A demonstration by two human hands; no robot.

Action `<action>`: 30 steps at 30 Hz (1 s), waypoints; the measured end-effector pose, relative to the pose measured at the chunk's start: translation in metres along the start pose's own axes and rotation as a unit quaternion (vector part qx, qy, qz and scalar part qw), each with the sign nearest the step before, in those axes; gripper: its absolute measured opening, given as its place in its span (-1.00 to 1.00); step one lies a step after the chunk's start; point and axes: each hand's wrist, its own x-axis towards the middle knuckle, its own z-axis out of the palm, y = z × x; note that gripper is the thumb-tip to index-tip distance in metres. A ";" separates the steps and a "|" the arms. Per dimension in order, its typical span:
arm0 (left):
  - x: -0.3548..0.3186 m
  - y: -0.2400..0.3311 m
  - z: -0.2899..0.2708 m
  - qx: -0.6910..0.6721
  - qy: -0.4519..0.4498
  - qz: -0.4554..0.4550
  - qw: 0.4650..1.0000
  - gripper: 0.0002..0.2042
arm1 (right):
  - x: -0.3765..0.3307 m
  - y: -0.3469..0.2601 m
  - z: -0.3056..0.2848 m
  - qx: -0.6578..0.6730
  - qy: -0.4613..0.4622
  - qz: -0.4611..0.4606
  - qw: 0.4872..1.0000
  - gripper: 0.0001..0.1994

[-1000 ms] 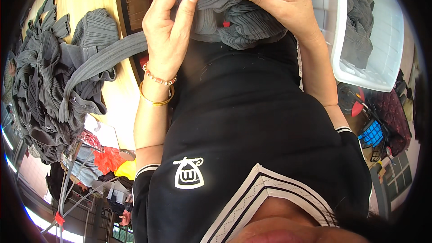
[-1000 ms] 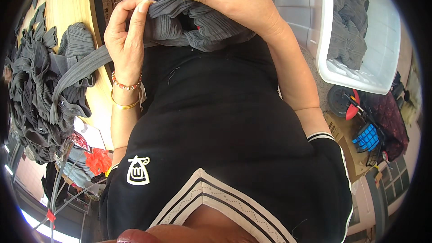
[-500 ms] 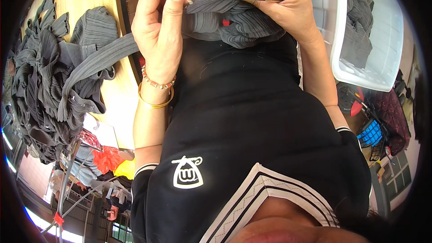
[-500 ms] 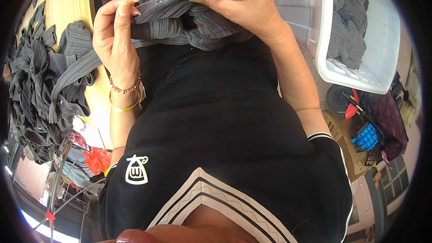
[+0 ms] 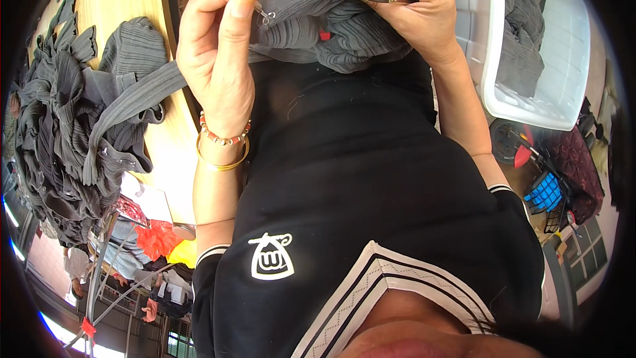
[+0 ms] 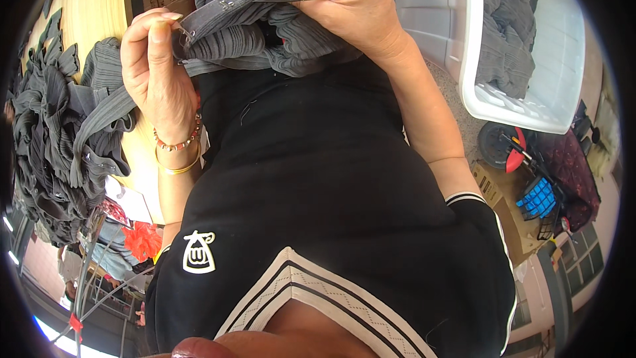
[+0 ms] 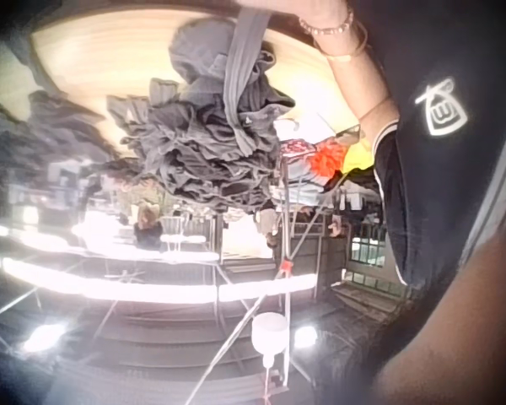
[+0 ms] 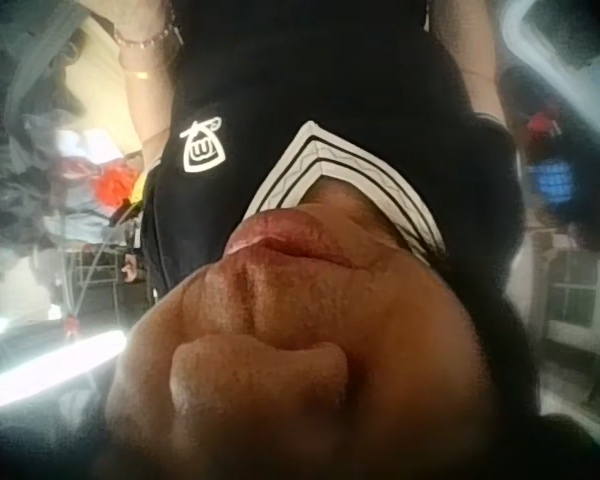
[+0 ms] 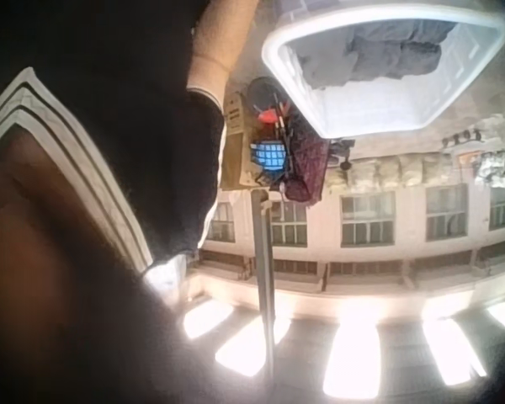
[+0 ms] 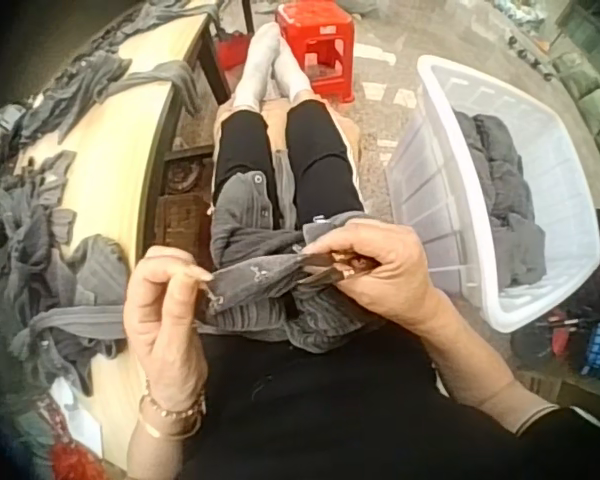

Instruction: The person trims loose threads from a garment using thread clippers, places it into a bin, picks up another garment from the table, and trims threads around its clasps with the clippers.

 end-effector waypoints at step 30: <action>-0.026 -0.006 -0.019 -0.154 -0.087 -0.382 0.907 -0.84 | -0.007 0.025 0.013 0.319 -0.063 -0.044 0.945 -0.68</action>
